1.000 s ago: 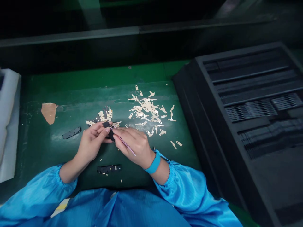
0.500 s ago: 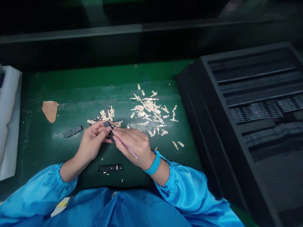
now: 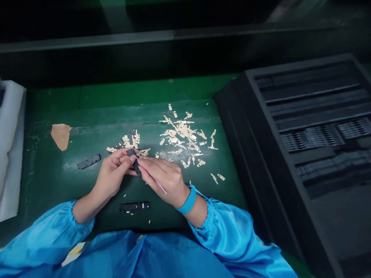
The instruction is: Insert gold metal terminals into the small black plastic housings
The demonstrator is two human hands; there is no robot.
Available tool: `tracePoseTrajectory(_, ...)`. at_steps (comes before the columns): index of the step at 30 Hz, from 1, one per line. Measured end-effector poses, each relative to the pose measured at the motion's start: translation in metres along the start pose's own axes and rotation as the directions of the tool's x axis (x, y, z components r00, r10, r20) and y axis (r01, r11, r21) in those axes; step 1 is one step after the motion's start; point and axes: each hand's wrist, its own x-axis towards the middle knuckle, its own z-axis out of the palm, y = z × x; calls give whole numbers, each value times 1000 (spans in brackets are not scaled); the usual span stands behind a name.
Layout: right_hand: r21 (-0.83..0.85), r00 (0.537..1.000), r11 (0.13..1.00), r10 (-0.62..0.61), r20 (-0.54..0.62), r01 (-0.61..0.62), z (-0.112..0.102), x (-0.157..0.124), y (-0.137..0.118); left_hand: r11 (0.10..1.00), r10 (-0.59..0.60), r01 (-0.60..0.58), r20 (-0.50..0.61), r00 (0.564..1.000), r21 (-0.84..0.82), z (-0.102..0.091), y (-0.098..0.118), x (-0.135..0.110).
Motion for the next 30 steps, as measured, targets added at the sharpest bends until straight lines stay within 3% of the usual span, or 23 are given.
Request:
tracePoseTrajectory(13, -11, 998, 998, 61, -14, -62, -1, 1, -3, 1000, 15, -14, 34, 999, -18, -2, -2, -1)
tracePoseTrajectory(18, -57, 999, 998, 29, -34, -31, 0, 0, -4, 999, 33, -33, 9, 999, 2, 1, -1, -3)
tracePoseTrajectory(23, -127, 996, 988, -90, 22, 92, 1, -6, -1, 998, 51, -50, -29, 998, 32, 6, 1, -7)
tracePoseTrajectory(30, -83, 999, 996, -44, -9, 43, 3, -2, 0, 997, 69, -68, -44, 997, 37, 6, 3, -5)
